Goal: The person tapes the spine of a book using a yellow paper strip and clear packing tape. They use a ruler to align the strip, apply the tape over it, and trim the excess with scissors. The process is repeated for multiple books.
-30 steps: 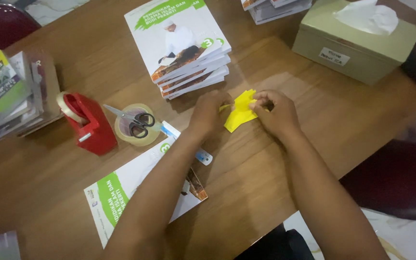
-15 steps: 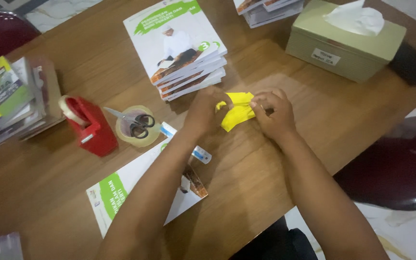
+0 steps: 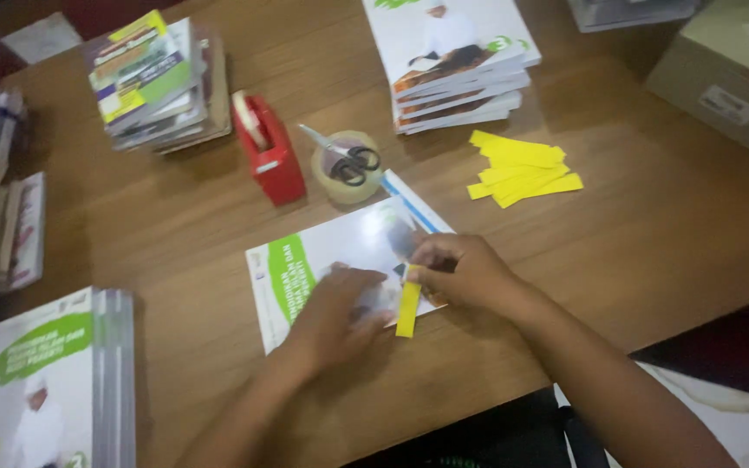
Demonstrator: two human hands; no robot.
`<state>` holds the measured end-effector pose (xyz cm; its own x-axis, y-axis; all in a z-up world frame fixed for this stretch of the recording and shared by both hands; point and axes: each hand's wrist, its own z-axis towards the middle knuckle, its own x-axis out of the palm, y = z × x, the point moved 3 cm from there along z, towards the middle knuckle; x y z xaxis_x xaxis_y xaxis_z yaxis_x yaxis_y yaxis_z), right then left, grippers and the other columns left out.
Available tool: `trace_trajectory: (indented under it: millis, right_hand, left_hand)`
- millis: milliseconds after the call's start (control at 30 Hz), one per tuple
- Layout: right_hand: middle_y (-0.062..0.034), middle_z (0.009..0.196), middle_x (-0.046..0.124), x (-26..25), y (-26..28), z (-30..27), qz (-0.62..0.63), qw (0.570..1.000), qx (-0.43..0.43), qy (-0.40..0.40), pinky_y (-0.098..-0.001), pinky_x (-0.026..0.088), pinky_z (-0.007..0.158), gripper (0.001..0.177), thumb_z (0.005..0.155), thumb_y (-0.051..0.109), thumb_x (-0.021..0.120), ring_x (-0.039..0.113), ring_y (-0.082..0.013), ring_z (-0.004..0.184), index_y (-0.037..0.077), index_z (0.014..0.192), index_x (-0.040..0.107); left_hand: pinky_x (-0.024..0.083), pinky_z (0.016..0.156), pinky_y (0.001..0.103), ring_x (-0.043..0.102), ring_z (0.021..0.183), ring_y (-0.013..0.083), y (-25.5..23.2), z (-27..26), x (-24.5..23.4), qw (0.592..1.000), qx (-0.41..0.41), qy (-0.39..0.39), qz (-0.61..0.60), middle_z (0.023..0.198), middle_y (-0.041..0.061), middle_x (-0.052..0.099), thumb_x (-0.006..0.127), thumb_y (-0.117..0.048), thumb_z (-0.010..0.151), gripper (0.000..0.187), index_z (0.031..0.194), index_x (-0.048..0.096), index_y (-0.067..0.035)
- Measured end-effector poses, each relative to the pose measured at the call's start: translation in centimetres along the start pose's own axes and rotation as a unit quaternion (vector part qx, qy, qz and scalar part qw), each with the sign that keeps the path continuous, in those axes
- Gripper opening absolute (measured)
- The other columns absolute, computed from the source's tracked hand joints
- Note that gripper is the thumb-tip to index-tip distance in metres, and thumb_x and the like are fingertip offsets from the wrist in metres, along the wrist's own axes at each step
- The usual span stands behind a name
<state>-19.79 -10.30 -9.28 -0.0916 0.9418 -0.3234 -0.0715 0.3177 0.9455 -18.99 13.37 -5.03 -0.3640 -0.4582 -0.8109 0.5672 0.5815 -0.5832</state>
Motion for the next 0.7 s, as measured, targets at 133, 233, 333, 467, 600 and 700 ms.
trace_trajectory:
  millis: [133,233,333,467,600,700]
  right_hand:
    - [-0.0127,0.080,0.077,2.0,5.7,1.4,-0.103,0.991,-0.019,0.084,-0.0415,0.057,0.073,0.019,0.081,0.018,0.082,0.073,-0.0283,0.076,0.014,0.099,0.077]
    - [-0.0128,0.094,0.077,4.3,8.1,3.3,-0.255,0.953,0.030,0.159,-0.0382,0.059,0.080,0.018,0.090,0.019,0.073,0.074,-0.0307,0.089,0.014,0.107,0.077]
    - [-0.0066,0.095,0.074,6.3,8.1,5.5,-0.310,0.932,0.001,0.188,-0.0339,0.054,0.083,0.016,0.094,0.024,0.071,0.071,-0.0237,0.090,0.018,0.107,0.078]
    - [-0.0091,0.098,0.075,7.7,7.2,6.7,-0.305,0.928,-0.122,0.174,-0.0411,0.050,0.095,0.018,0.090,0.024,0.075,0.068,-0.0298,0.103,0.012,0.103,0.077]
    - [-0.0096,0.097,0.074,6.7,7.7,5.7,-0.297,0.936,-0.043,0.187,-0.0388,0.052,0.085,0.030,0.092,0.027,0.073,0.069,-0.0279,0.095,0.011,0.118,0.075]
    - [-0.0157,0.103,0.073,5.6,8.9,4.7,-0.244,0.953,-0.058,0.171,-0.0439,0.054,0.091,0.026,0.092,0.023,0.071,0.069,-0.0342,0.102,0.009,0.113,0.076]
  left_hand:
    - [0.036,0.116,0.054,0.051,0.137,0.0416,1.4,-3.5,-2.2,0.997,0.015,-0.053,0.058,0.138,0.020,0.060,0.077,-0.038,0.088,0.060,0.138,0.060,-0.009]
    - [0.033,0.117,0.056,0.047,0.141,0.0402,3.4,-4.1,-2.5,0.993,-0.003,-0.069,0.090,0.143,0.018,0.057,0.071,-0.043,0.093,0.057,0.141,0.059,-0.015]
    - [0.031,0.120,0.053,0.047,0.144,0.0352,5.8,-3.7,-2.7,0.993,-0.038,-0.051,0.100,0.146,0.012,0.057,0.069,-0.054,0.090,0.061,0.140,0.061,-0.022]
    - [0.032,0.120,0.050,0.048,0.143,0.0356,5.3,-3.4,-3.6,0.994,-0.069,-0.054,0.061,0.145,0.014,0.059,0.078,-0.044,0.085,0.062,0.139,0.063,-0.018]
    - [0.033,0.121,0.053,0.051,0.137,0.0425,4.3,-3.6,-2.3,0.990,-0.046,-0.104,0.078,0.137,0.021,0.062,0.080,-0.043,0.084,0.067,0.141,0.060,-0.013]
    - [0.034,0.116,0.056,0.059,0.130,0.0288,3.7,-4.5,-0.5,0.980,0.047,-0.162,0.101,0.126,0.005,0.066,0.071,-0.039,0.086,0.042,0.124,0.066,-0.020]
